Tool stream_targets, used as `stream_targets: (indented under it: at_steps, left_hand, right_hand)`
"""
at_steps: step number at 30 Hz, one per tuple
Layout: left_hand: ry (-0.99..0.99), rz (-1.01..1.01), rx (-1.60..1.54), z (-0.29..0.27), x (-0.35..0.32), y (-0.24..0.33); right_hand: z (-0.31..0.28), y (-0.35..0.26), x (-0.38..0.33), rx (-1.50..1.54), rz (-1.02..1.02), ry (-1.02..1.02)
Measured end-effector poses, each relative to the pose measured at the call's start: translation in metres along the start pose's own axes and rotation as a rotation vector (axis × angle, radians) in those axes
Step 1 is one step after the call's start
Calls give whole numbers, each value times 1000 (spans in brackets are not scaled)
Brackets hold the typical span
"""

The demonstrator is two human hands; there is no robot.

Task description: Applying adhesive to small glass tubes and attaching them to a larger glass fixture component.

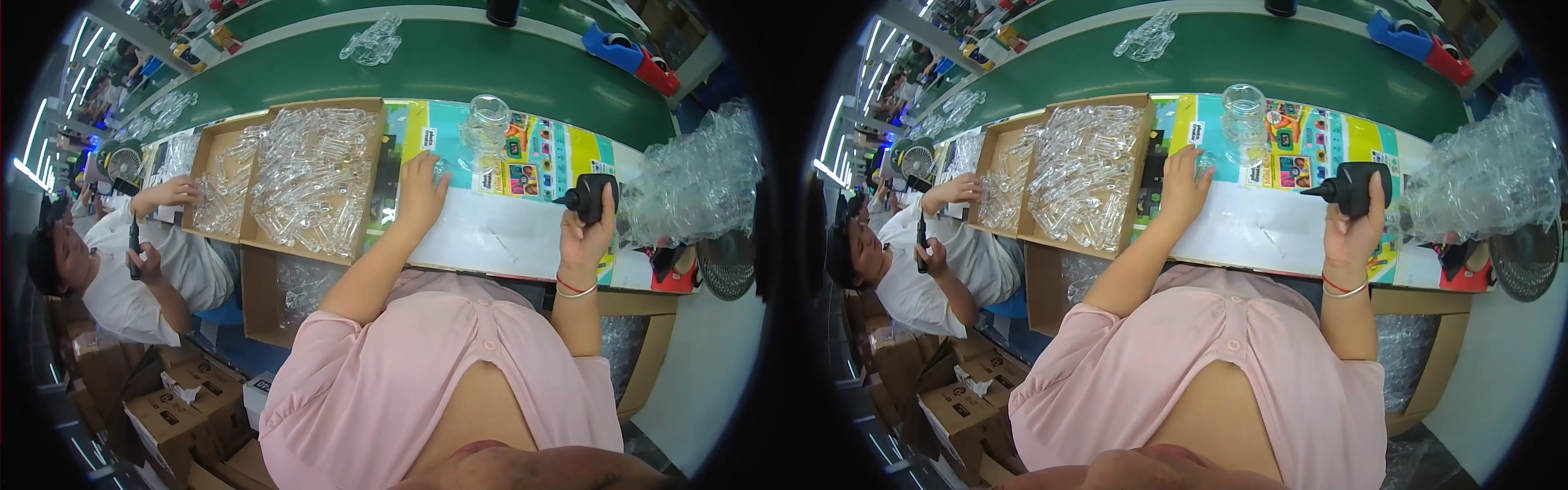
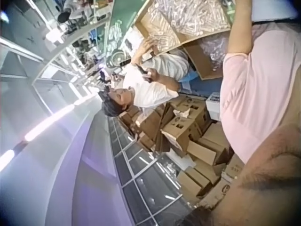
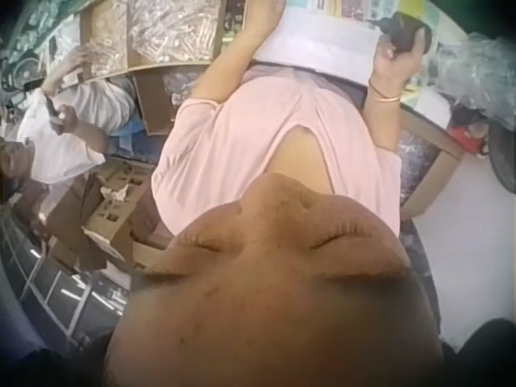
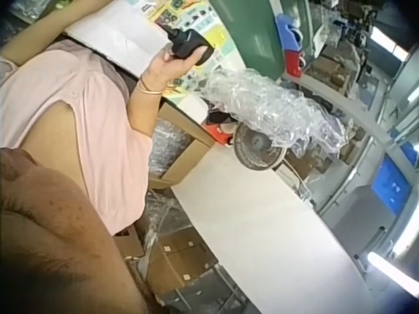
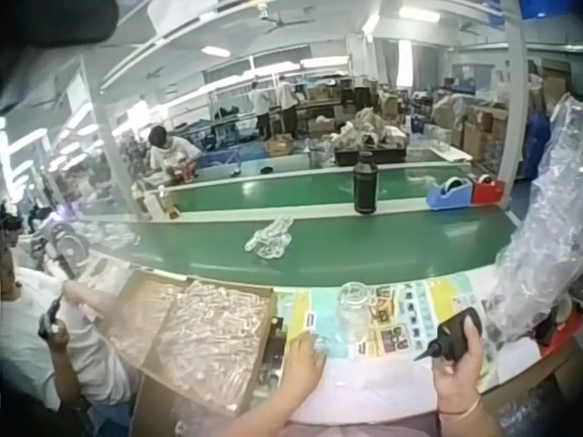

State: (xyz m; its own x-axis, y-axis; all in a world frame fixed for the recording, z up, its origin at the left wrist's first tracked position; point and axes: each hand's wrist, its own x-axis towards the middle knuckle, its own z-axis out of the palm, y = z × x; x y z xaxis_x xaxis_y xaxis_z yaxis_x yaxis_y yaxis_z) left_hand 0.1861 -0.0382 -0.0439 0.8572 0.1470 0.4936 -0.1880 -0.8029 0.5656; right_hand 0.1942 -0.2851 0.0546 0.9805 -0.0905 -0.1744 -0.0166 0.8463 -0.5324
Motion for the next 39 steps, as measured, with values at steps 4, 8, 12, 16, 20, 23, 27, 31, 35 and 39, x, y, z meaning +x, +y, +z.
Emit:
stream_targets:
  at_steps: [4,8,12,16,20,23,27,31,35,39]
  left_hand:
    - [-20,26,-1,-36,5,13]
    - [-254,-197,350,-104,31,-2]
    - [-348,-84,729,-142,29,-103]
    - [-515,-67,696,-142,40,-122]
    - [-563,25,500,-142,44,-121]
    - [-611,-92,484,-142,48,-118]
    - [-695,-178,458,-145,60,-107]
    - [-740,-21,504,-142,54,-134]
    - [-762,-32,578,-143,58,-138]
    - [-592,165,466,-152,50,-142]
  right_hand:
    - [-7,-2,0,26,17,-84]
    - [-5,-4,-1,24,1,-6]
    - [-12,-4,-2,45,27,-108]
    - [-12,-4,-4,37,22,-110]
    - [-7,-3,-7,53,30,-96]
    - [-11,-3,-6,64,36,-106]
    - [-13,-5,-6,61,20,-147]
    - [-11,-8,-7,68,26,-152]
    - [-15,-11,-8,71,20,-137]
    - [-16,-16,-7,61,26,-110]
